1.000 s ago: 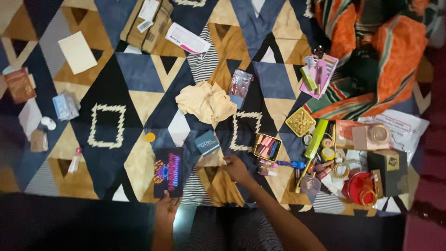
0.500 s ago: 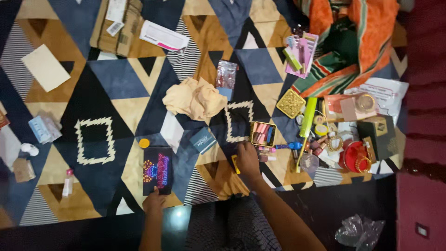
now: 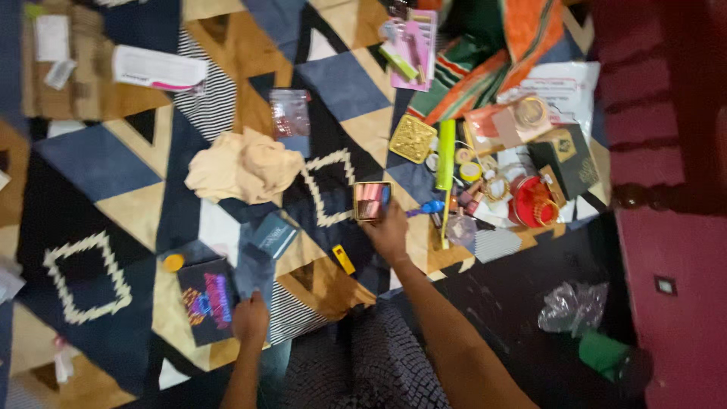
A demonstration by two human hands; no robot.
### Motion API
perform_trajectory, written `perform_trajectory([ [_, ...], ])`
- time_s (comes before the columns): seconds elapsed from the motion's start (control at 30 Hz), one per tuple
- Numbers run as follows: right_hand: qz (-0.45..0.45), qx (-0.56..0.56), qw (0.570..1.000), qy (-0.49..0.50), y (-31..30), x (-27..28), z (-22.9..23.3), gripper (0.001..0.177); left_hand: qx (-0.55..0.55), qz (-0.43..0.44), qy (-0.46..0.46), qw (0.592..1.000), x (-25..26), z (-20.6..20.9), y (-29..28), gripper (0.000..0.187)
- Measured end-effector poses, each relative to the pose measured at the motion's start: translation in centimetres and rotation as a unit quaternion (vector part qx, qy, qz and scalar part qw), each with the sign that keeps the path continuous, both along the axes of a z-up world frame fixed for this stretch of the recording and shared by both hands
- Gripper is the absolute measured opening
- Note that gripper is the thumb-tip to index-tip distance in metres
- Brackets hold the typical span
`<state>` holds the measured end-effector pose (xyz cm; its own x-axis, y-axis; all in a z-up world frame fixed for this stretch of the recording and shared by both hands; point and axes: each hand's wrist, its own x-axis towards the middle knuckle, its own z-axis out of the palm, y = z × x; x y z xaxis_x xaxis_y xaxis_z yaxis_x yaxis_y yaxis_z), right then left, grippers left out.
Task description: The person organizes various items on a patterned rug, including watches, cosmetics, and small boxes, by moving them around and placing them into different containers.
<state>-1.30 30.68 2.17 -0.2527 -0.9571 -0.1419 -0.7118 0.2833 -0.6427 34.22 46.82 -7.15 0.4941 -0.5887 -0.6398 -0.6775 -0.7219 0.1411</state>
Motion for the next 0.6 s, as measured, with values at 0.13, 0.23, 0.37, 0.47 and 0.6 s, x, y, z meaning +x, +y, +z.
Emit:
perform_trajectory([
  [0.13, 0.060, -0.062, 0.996, -0.030, 0.2, 0.1, -0.3, 0.091, -0.029, -0.101, 0.014, 0.994, -4.7, 0.4, -3.2, 0.056],
  [0.23, 0.054, -0.064, 0.994, -0.064, 0.2, -0.2, -0.7, 0.093, -0.089, -0.136, 0.085, 0.983, -7.9, 1.5, -6.1, 0.051],
  [0.37, 0.079, -0.060, 0.990, -0.099, 0.9, -2.3, -0.1, 0.080, -0.147, -0.139, 0.190, 0.961, -11.8, 3.3, -9.6, 0.037],
  [0.47, 0.089, -0.043, 0.995, -0.021, 2.1, -4.8, 0.3, 0.067, -0.191, -0.153, 0.219, 0.945, -14.6, 4.3, -11.7, 0.032],
  [0.6, 0.178, 0.027, 0.982, 0.053, 3.7, -8.1, 1.0, 0.068, -0.232, -0.238, 0.150, 0.931, -17.7, 6.8, -14.8, 0.078],
])
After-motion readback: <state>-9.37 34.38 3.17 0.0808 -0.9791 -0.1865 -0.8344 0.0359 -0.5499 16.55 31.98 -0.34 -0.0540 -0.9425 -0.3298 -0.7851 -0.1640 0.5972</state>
